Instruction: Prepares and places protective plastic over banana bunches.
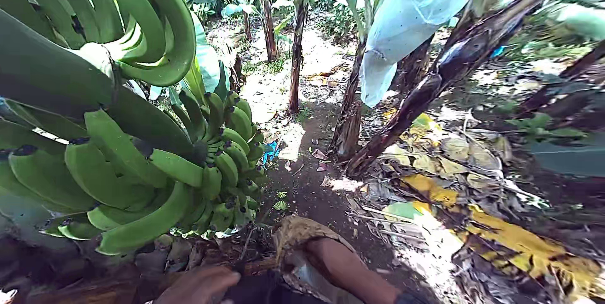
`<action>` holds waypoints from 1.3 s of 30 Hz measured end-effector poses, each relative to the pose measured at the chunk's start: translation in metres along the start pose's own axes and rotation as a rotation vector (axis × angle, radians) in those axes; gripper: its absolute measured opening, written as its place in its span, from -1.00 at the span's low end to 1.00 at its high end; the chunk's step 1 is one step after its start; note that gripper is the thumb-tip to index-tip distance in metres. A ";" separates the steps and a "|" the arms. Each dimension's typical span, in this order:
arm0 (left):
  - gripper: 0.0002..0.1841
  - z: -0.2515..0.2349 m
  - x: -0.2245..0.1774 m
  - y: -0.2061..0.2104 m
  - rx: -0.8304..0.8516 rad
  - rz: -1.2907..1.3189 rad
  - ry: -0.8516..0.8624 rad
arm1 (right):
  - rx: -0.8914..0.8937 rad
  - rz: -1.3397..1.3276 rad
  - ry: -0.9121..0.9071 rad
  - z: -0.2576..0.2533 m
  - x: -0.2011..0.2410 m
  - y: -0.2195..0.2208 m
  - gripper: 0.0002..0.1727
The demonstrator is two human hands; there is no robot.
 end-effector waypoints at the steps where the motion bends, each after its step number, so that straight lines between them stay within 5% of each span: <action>1: -0.64 -0.032 -0.016 0.015 -0.024 0.093 0.164 | -0.019 -0.035 -0.037 0.004 0.010 -0.002 -0.56; 4: -0.34 -0.100 -0.037 0.086 0.264 0.345 0.325 | -0.039 -0.198 -0.183 0.031 0.040 -0.014 -0.59; 6: 0.03 -0.119 -0.024 0.132 0.538 0.370 0.208 | 0.048 -0.274 -0.284 0.049 0.046 -0.032 -0.65; 8: 0.19 -0.120 -0.008 0.159 0.675 0.409 0.113 | 0.016 -0.389 -0.313 0.068 0.034 -0.075 -0.70; 13: -0.23 -0.124 -0.009 0.176 0.761 0.475 0.030 | -0.680 -0.803 -0.365 0.106 -0.025 -0.204 -0.77; 17: -0.73 -0.156 -0.012 0.179 0.470 0.609 -0.066 | -0.946 -1.047 -0.212 0.100 -0.045 -0.242 -0.76; 20: -0.82 -0.177 -0.002 0.166 0.198 0.676 -0.202 | -1.214 -0.967 -0.003 0.101 -0.078 -0.248 -0.75; 22: -0.83 -0.189 0.013 0.156 0.016 0.718 -0.266 | -1.405 -0.872 -0.064 0.132 -0.080 -0.247 -0.67; 24: -0.82 -0.199 0.026 0.146 -0.142 0.756 -0.315 | -1.530 -0.835 -0.232 0.160 -0.055 -0.234 -0.86; 26: -0.79 -0.207 0.032 0.142 -0.208 0.769 -0.374 | -1.293 -0.880 -0.340 0.147 -0.016 -0.206 -0.78; 28: -0.76 -0.214 0.026 0.149 -0.176 0.793 -0.409 | -0.943 -0.765 -0.211 0.099 0.013 -0.161 -0.40; 30: -0.74 -0.224 0.012 0.158 -0.084 0.797 -0.398 | -0.824 -0.486 -0.089 0.047 0.018 -0.125 -0.02; 32: -0.70 -0.231 0.002 0.166 0.035 0.796 -0.336 | -0.914 -0.514 -0.015 0.020 -0.006 -0.115 -0.31; 34: -0.59 -0.234 0.008 0.171 0.132 0.633 -0.184 | -0.942 -0.991 0.056 0.013 -0.041 -0.118 -0.63; 36: -0.44 -0.230 0.032 0.190 0.258 0.389 -0.053 | -0.875 -1.496 0.113 0.012 -0.057 -0.121 -0.74; 39: -0.35 -0.209 0.087 0.237 0.429 0.125 -0.070 | -0.995 -1.521 0.143 0.020 -0.083 -0.149 -0.73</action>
Point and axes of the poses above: each hand's wrist, its own z-axis away from the middle knuckle, its own y-axis out of the palm, x = y × z, the point moved 7 cm from there along -z, towards the middle knuckle, and after that the axes turned 6 degrees about -x, right-handed, at the moved point
